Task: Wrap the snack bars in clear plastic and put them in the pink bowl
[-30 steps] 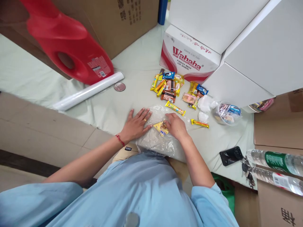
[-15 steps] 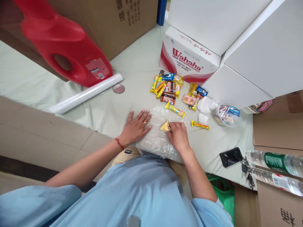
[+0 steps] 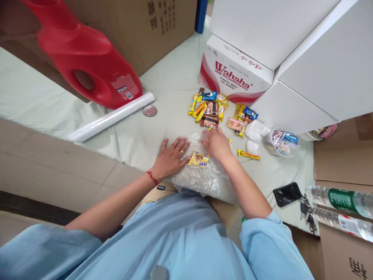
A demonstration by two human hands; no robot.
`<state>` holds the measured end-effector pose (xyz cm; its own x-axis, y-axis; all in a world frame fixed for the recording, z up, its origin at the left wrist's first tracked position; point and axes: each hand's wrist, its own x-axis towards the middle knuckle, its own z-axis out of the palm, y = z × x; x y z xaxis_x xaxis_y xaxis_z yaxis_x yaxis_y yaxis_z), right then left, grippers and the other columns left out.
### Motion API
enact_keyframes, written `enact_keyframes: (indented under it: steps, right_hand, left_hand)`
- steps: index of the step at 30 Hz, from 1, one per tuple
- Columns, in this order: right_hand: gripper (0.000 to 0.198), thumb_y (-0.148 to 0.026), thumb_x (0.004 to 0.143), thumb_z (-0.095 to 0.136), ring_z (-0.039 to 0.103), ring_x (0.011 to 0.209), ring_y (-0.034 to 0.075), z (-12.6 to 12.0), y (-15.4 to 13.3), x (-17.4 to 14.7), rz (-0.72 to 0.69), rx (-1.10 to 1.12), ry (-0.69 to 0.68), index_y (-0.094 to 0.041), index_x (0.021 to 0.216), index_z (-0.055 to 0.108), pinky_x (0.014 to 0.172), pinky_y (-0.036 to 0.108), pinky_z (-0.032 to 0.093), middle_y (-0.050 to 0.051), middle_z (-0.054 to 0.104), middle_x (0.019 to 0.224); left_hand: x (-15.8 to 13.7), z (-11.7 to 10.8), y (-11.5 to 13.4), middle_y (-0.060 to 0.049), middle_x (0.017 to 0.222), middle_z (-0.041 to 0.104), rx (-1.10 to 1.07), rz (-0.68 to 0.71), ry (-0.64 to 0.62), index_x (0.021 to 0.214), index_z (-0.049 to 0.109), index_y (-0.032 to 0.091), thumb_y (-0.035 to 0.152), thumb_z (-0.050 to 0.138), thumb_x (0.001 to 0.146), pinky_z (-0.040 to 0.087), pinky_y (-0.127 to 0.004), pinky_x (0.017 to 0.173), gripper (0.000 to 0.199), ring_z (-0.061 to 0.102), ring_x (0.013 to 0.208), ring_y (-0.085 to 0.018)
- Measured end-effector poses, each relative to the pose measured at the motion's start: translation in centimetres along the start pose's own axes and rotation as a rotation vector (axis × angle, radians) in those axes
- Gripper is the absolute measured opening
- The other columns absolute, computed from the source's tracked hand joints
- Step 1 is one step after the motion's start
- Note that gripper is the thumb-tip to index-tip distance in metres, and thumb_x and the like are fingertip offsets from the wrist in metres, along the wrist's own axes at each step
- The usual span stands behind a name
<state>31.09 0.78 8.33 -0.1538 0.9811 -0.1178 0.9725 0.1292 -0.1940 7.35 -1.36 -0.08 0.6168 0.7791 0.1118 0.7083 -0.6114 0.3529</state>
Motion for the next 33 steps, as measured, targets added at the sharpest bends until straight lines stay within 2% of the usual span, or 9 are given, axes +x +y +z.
enact_keyframes:
  steps: [2,5,8,12,14,18,21,26,33]
  right_hand:
    - [0.051,-0.03,0.098,0.063,0.049,0.133,0.038,-0.4,1.6,3.3,0.067,-0.041,0.092,-0.015,0.146,0.062,0.11,0.049,0.043,0.018,0.065,0.14]
    - [0.072,-0.028,0.087,0.074,0.042,0.138,0.041,0.5,3.2,7.0,0.147,-0.058,0.024,-0.01,0.154,0.054,0.114,0.052,0.04,0.022,0.057,0.15]
    - [0.064,-0.026,0.086,0.071,0.045,0.132,0.04,1.4,4.2,8.2,0.157,-0.035,0.041,-0.013,0.148,0.061,0.112,0.052,0.039,0.021,0.063,0.138]
    - [0.053,-0.027,0.086,0.067,0.048,0.123,0.04,0.0,4.8,5.4,0.179,0.008,0.24,-0.011,0.136,0.069,0.109,0.053,0.039,0.02,0.066,0.121]
    - [0.053,-0.031,0.086,0.069,0.051,0.119,0.038,-0.9,4.4,2.6,0.097,0.068,0.277,-0.013,0.136,0.067,0.108,0.053,0.04,0.019,0.066,0.12]
    - [0.046,-0.029,0.088,0.07,0.056,0.114,0.033,-0.6,2.1,-3.7,-0.164,0.197,0.064,-0.019,0.132,0.067,0.106,0.049,0.043,0.013,0.068,0.118]
    - [0.049,-0.026,0.088,0.073,0.054,0.119,0.033,1.5,0.2,-6.8,-0.18,0.163,-0.064,-0.019,0.136,0.065,0.107,0.049,0.045,0.014,0.065,0.12]
    - [0.066,-0.026,0.087,0.077,0.041,0.143,0.039,3.7,-1.5,-7.7,-0.181,0.029,-0.057,-0.019,0.149,0.056,0.122,0.058,0.033,0.018,0.059,0.143]
    - [0.053,-0.025,0.095,0.067,0.048,0.14,0.036,4.3,-1.7,-8.4,-0.142,0.012,0.019,-0.018,0.147,0.058,0.126,0.061,0.026,0.017,0.067,0.134]
  left_hand:
    - [0.0,-0.1,0.0,-0.01,0.172,0.038,0.007,-0.003,-0.007,0.165,0.039,0.025,0.052,0.037,0.108,0.008,-0.069,0.131,0.064,0.033,0.161,-0.033]
    - [0.0,-0.2,0.1,-0.01,0.172,0.037,0.013,-0.01,-0.018,0.165,0.039,0.025,0.057,0.039,0.106,0.009,-0.068,0.131,0.068,0.033,0.161,-0.033]
    - [0.0,-0.2,0.1,-0.011,0.172,0.037,0.01,-0.01,-0.018,0.165,0.039,0.025,0.064,0.042,0.103,0.009,-0.068,0.131,0.074,0.033,0.16,-0.034]
    - [-0.1,-0.1,0.0,-0.011,0.172,0.038,-0.007,-0.006,-0.006,0.166,0.039,0.025,0.063,0.042,0.103,0.009,-0.069,0.131,0.073,0.034,0.16,-0.035]
    - [-0.1,-0.2,0.0,-0.011,0.171,0.039,-0.018,-0.006,0.002,0.166,0.039,0.025,0.06,0.041,0.104,0.009,-0.069,0.131,0.07,0.034,0.16,-0.034]
    - [-0.1,-0.4,0.1,-0.011,0.171,0.039,-0.028,-0.011,-0.002,0.166,0.037,0.026,0.056,0.04,0.106,0.009,-0.069,0.131,0.067,0.033,0.16,-0.034]
    - [-0.1,-0.3,0.1,-0.011,0.172,0.038,-0.029,-0.007,-0.001,0.167,0.036,0.026,0.055,0.04,0.106,0.009,-0.069,0.131,0.067,0.032,0.161,-0.034]
    - [-0.1,0.0,0.0,-0.011,0.172,0.037,-0.036,0.004,0.008,0.168,0.034,0.026,0.054,0.04,0.107,0.005,-0.068,0.131,0.067,0.031,0.162,-0.033]
    - [0.0,0.0,0.2,-0.012,0.172,0.038,-0.038,-0.013,0.003,0.168,0.033,0.024,0.055,0.039,0.106,0.006,-0.069,0.131,0.069,0.032,0.161,-0.034]
